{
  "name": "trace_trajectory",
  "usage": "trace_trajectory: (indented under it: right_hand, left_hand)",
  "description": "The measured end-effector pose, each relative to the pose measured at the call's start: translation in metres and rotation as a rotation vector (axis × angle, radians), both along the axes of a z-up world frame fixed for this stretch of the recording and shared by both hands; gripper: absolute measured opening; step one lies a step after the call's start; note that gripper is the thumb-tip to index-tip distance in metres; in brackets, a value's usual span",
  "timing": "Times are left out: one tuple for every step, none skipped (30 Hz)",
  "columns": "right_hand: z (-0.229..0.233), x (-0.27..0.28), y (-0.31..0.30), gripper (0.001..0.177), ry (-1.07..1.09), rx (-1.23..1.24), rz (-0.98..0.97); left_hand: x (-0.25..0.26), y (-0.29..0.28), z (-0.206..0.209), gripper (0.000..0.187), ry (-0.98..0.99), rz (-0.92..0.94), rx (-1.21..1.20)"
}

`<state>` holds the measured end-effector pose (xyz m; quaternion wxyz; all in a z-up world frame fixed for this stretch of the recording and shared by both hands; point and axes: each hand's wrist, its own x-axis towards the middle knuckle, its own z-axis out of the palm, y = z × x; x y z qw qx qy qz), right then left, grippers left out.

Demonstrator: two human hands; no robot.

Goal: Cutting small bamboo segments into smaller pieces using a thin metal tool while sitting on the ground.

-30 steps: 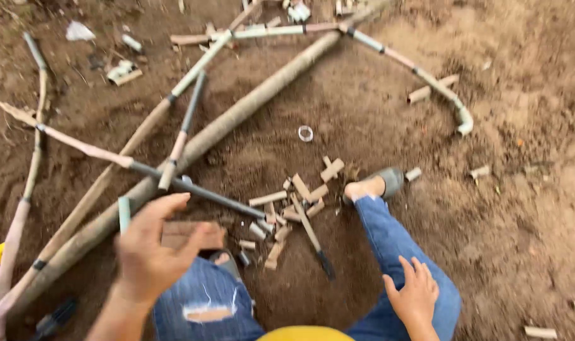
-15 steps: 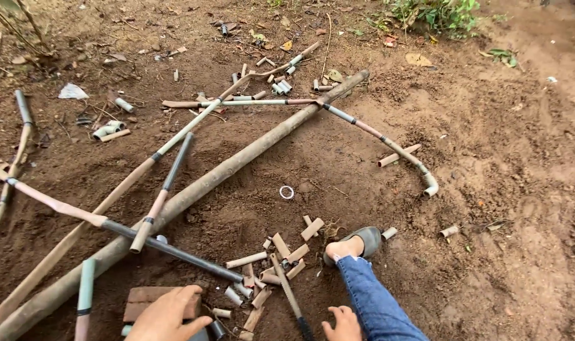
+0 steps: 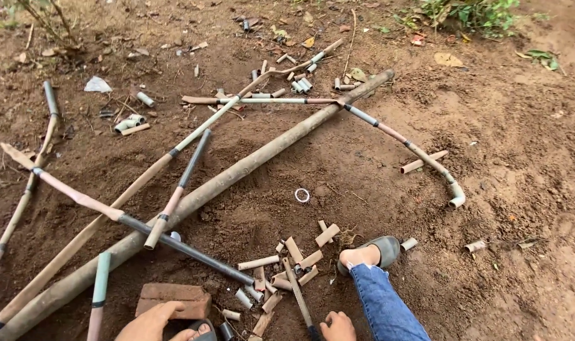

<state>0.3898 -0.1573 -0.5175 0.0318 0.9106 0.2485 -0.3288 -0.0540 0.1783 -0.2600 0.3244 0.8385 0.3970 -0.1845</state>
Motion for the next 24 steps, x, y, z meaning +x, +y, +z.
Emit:
trace_trajectory:
  right_hand:
    - [0.005,-0.001,0.004,0.024,0.004,-0.032,0.05]
    - [0.01,0.001,0.013,0.024,-0.001,-0.031,0.058]
    - [0.016,0.002,0.021,0.024,0.011,-0.067,0.06]
    - [0.019,-0.005,0.025,0.025,0.033,-0.106,0.063]
    - [0.017,-0.002,0.033,0.025,0.037,-0.107,0.072]
    - [0.016,-0.002,0.035,0.028,0.049,-0.118,0.076]
    - [0.015,-0.002,0.038,0.031,0.06,-0.129,0.081]
    - [0.009,-0.001,0.04,0.031,0.064,-0.129,0.084]
    - [0.005,0.0,0.042,0.035,0.083,-0.179,0.128]
    - [0.0,0.003,0.043,0.039,0.098,-0.231,0.175]
    - [0.011,0.001,0.051,0.039,0.098,-0.231,0.18]
    - [0.022,-0.002,0.058,0.042,0.122,-0.303,0.205]
    - [0.033,-0.006,0.065,0.045,0.145,-0.375,0.231]
    - [0.02,-0.004,0.061,0.045,0.148,-0.385,0.242]
    - [0.007,-0.002,0.057,0.047,0.174,-0.371,0.243]
    - [-0.006,0.003,0.06,0.048,0.195,-0.347,0.239]
    - [-0.007,0.0,0.063,0.048,0.195,-0.347,0.244]
    - [-0.008,-0.001,0.064,0.042,0.198,-0.318,0.236]
    - [-0.009,-0.002,0.064,0.037,0.201,-0.289,0.229]
    - [-0.012,-0.001,0.064,0.037,0.202,-0.291,0.227]
    - [-0.016,0.0,0.063,0.037,0.231,-0.251,0.236]
    - [-0.019,-0.001,0.062,0.037,0.263,-0.21,0.244]
    - [-0.016,-0.004,0.061,0.037,0.268,-0.213,0.242]
    - [-0.014,-0.004,0.066,0.037,0.283,-0.249,0.222]
  left_hand:
    - [-0.007,-0.001,-0.007,0.076,-0.051,0.014,-0.008]
    - [-0.018,0.014,-0.035,0.076,-0.056,0.022,-0.007]
    - [-0.028,0.029,-0.062,0.065,0.001,-0.009,-0.149]
    - [-0.045,0.04,-0.088,0.056,0.068,-0.04,-0.294]
    - [-0.047,0.037,-0.079,0.056,0.072,-0.03,-0.296]
    - [-0.05,0.032,-0.069,0.069,0.105,0.028,-0.3]
    - [-0.053,0.027,-0.059,0.083,0.138,0.087,-0.303]
    - [-0.066,0.032,-0.086,0.083,0.142,0.09,-0.303]
    - [-0.079,0.036,-0.112,0.055,0.133,0.093,-0.278]
    - [-0.093,0.038,-0.14,0.041,0.121,0.099,-0.253]
    - [-0.096,0.035,-0.141,0.041,0.122,0.103,-0.254]
    - [-0.101,0.029,-0.142,0.035,-0.009,0.149,-0.088]
    - [-0.106,0.022,-0.143,0.038,-0.136,0.197,0.08]
    - [-0.091,0.001,-0.109,0.038,-0.13,0.208,0.072]
    - [-0.075,-0.019,-0.074,0.026,-0.289,0.418,0.281]
    - [-0.055,-0.031,-0.039,0.016,-0.453,0.62,0.503]
    - [-0.08,-0.014,-0.076,0.016,-0.451,0.625,0.505]
    - [-0.103,0.001,-0.115,0.02,-0.397,0.491,0.298]
    - [-0.127,0.016,-0.155,0.027,-0.341,0.355,0.093]
    - [-0.123,0.01,-0.153,0.027,-0.34,0.355,0.09]
    - [-0.119,0.004,-0.151,0.025,-0.358,0.448,0.206]
    - [-0.116,-0.003,-0.146,0.026,-0.371,0.54,0.324]
    - [-0.113,-0.009,-0.137,0.026,-0.366,0.537,0.321]
    - [-0.108,-0.012,-0.127,0.025,-0.415,0.543,0.398]
